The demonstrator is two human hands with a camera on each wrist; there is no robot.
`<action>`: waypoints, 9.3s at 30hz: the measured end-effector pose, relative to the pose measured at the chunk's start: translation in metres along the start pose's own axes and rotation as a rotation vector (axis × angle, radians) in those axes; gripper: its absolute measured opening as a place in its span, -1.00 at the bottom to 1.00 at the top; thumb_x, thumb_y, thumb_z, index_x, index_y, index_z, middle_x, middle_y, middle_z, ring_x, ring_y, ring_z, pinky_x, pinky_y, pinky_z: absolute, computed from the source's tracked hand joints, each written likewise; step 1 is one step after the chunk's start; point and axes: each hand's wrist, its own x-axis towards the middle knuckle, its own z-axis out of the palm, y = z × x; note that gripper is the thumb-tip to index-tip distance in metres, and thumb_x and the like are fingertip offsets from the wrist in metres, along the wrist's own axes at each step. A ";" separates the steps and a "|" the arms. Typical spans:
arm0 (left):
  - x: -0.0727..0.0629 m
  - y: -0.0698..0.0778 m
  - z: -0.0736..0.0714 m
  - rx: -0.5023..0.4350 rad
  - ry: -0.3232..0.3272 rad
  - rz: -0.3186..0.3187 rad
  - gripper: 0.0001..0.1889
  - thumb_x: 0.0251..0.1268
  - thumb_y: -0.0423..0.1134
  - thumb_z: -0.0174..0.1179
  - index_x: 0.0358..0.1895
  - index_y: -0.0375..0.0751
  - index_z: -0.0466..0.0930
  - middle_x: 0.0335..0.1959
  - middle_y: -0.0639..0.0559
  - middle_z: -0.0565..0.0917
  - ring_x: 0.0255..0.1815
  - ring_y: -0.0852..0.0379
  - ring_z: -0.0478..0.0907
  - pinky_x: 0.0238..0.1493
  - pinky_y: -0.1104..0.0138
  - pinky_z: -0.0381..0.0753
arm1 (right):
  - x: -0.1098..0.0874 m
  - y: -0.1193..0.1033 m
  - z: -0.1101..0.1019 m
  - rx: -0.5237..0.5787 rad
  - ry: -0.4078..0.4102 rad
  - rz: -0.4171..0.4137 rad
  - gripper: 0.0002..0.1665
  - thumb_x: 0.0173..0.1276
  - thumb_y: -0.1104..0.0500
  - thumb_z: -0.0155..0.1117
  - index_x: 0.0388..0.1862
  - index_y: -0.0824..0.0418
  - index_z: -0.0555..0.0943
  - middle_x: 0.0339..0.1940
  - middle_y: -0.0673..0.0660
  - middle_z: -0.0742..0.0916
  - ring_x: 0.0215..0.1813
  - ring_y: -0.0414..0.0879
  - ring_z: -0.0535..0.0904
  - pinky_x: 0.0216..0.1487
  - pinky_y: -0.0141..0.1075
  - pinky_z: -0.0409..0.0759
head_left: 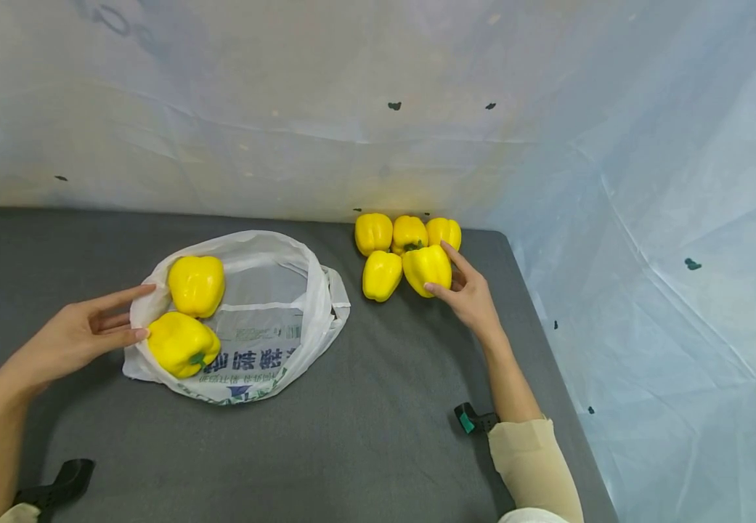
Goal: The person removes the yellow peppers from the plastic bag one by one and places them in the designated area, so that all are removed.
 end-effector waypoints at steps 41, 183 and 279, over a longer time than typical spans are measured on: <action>0.002 -0.001 -0.001 0.006 -0.013 -0.002 -0.16 0.38 -0.01 0.26 0.58 -0.20 0.04 0.46 -0.58 0.10 0.27 -0.63 0.29 -0.02 -0.25 0.56 | 0.004 0.033 0.014 -0.151 0.040 0.101 -0.04 0.27 -0.03 0.46 0.58 -0.14 0.20 0.53 0.06 0.35 0.15 0.13 0.63 -0.11 -0.11 0.64; -0.003 0.008 -0.007 -0.026 -0.005 0.053 -0.12 0.34 -0.14 0.32 0.60 -0.13 -0.01 0.54 -0.45 0.01 0.27 -0.66 0.25 0.04 -0.33 0.43 | 0.083 -0.113 0.269 -0.197 -0.610 -0.274 0.04 0.23 -0.05 0.50 0.57 0.11 0.17 0.45 -0.01 0.45 0.32 -0.19 0.48 0.26 -0.53 0.39; -0.009 0.011 -0.001 -0.013 0.031 0.001 -0.10 0.37 -0.05 0.28 0.62 -0.04 -0.09 0.51 -0.49 0.09 0.28 -0.63 0.27 -0.01 -0.25 0.54 | 0.055 -0.111 0.112 0.047 -0.412 -0.172 0.10 0.19 0.37 0.47 0.60 0.24 0.07 0.53 0.25 0.28 0.41 0.16 0.40 0.31 -0.08 0.48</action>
